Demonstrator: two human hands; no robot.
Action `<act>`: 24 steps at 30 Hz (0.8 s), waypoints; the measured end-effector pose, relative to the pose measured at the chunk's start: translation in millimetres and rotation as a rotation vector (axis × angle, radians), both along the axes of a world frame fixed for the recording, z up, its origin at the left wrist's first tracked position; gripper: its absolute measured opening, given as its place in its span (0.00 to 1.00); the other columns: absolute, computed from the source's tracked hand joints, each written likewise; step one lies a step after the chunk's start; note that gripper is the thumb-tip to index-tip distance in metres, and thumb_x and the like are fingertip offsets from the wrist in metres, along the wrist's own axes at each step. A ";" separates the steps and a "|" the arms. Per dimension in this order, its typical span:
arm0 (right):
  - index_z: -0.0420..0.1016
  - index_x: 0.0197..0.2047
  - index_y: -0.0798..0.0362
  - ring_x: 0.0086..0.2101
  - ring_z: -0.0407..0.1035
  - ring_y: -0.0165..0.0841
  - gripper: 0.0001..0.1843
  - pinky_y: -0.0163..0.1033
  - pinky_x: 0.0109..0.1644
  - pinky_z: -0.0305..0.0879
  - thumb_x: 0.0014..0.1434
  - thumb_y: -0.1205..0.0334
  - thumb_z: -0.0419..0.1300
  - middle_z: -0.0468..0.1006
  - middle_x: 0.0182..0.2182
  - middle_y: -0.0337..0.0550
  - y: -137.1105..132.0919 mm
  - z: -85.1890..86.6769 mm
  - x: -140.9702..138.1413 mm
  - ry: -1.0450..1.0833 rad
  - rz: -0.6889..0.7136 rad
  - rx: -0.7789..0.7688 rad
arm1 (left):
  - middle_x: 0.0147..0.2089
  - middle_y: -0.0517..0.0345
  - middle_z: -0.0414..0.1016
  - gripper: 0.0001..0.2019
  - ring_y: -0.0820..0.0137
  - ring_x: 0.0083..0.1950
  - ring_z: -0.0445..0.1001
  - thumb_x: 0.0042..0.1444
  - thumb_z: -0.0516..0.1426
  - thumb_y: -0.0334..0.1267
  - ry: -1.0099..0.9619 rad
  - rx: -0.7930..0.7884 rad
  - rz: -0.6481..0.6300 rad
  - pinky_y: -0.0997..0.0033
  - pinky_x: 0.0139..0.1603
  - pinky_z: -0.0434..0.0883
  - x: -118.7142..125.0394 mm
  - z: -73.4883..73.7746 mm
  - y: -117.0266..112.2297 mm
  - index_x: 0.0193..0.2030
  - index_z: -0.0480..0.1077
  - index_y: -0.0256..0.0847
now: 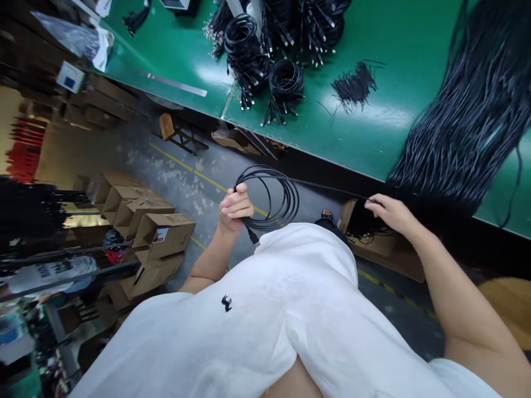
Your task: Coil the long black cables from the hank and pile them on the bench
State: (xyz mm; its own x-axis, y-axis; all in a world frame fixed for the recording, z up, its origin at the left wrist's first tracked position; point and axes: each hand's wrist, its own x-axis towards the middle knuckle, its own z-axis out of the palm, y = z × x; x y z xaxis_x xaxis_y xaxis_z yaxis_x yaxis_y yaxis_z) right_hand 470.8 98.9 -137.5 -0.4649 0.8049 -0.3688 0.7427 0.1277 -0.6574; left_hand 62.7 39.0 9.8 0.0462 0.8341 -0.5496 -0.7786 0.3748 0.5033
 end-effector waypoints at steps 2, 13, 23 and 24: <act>0.71 0.45 0.52 0.32 0.70 0.39 0.18 0.40 0.33 0.60 0.66 0.48 0.50 0.77 0.37 0.52 -16.6 7.6 -17.0 -0.130 0.076 0.056 | 0.18 0.70 0.57 0.09 0.86 0.13 0.51 0.66 0.51 0.32 0.019 -0.031 -0.042 0.87 0.14 0.53 0.2 -1.9 7.1 0.36 0.71 0.36; 0.73 0.38 0.54 0.26 0.64 0.31 0.11 0.40 0.34 0.50 0.65 0.70 0.50 0.73 0.30 0.44 -44.4 90.2 -140.4 -0.138 0.775 0.650 | 0.41 0.48 0.80 0.11 0.67 0.44 0.78 0.60 0.60 0.42 0.454 0.010 -0.704 0.65 0.49 0.73 43.9 -80.5 -7.1 0.38 0.68 0.35; 0.76 0.44 0.50 0.45 0.71 0.36 0.12 0.45 0.58 0.62 0.68 0.66 0.51 0.79 0.44 0.44 -78.5 72.3 -132.3 0.055 0.431 0.940 | 0.29 0.59 0.71 0.17 0.72 0.33 0.70 0.50 0.66 0.46 0.291 0.182 -1.000 0.67 0.42 0.68 31.6 -75.2 -23.7 0.38 0.73 0.34; 0.76 0.43 0.49 0.42 0.72 0.35 0.11 0.43 0.53 0.65 0.67 0.65 0.52 0.79 0.42 0.43 -86.4 67.7 -127.9 0.088 0.369 0.882 | 0.28 0.59 0.71 0.18 0.71 0.32 0.71 0.49 0.67 0.48 0.232 0.185 -0.973 0.67 0.41 0.68 28.9 -73.1 -24.0 0.38 0.73 0.34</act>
